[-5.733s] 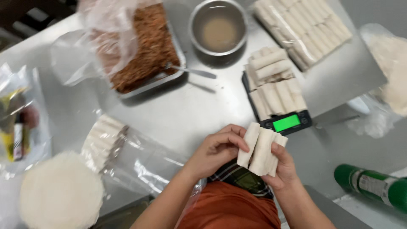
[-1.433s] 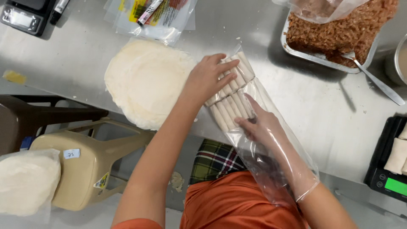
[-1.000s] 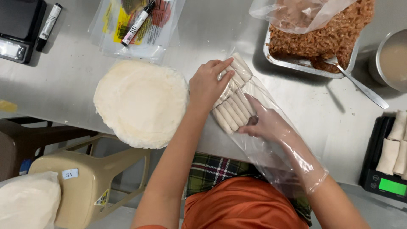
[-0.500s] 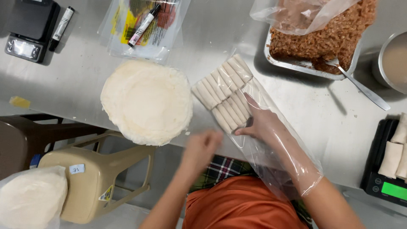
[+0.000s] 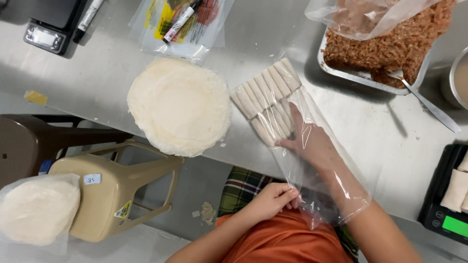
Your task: The person picks up spring rolls, places them onto a scale to weigh them, and then puts them into plastic bags by hand.
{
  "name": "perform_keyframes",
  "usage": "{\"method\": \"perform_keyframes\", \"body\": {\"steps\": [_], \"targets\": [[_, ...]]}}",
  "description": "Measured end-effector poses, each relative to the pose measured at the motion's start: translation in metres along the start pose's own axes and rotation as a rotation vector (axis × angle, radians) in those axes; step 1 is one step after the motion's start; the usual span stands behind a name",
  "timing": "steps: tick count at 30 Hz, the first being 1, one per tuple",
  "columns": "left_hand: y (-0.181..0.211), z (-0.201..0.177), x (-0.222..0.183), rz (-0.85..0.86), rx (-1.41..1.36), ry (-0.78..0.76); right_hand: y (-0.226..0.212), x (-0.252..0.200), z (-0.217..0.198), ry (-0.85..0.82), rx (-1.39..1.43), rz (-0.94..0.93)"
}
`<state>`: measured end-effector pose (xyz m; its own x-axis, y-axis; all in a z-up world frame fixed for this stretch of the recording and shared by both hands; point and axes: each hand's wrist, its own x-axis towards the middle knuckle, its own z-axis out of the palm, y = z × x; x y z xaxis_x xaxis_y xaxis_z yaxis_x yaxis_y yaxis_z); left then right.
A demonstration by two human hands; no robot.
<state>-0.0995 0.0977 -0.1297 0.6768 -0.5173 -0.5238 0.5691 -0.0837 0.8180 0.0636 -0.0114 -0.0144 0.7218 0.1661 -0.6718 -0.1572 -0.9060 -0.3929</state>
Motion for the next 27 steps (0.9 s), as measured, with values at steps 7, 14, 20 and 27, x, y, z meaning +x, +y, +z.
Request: {"method": "perform_keyframes", "body": {"steps": [7,14,20,27], "targets": [[0.004,0.005,0.001,0.041,-0.046,-0.028,0.003,0.013,0.008,0.093,-0.112,0.03],[0.098,-0.045,-0.043,-0.033,0.41,-0.344,0.021,-0.024,0.005,-0.001,0.059,-0.145],[0.167,-0.083,-0.069,0.173,0.542,-0.307,0.143,-0.11,0.054,-0.106,0.153,-0.229],[0.217,-0.068,-0.011,0.139,0.66,-0.371,0.293,-0.217,-0.057,0.574,0.181,-0.153]]}}
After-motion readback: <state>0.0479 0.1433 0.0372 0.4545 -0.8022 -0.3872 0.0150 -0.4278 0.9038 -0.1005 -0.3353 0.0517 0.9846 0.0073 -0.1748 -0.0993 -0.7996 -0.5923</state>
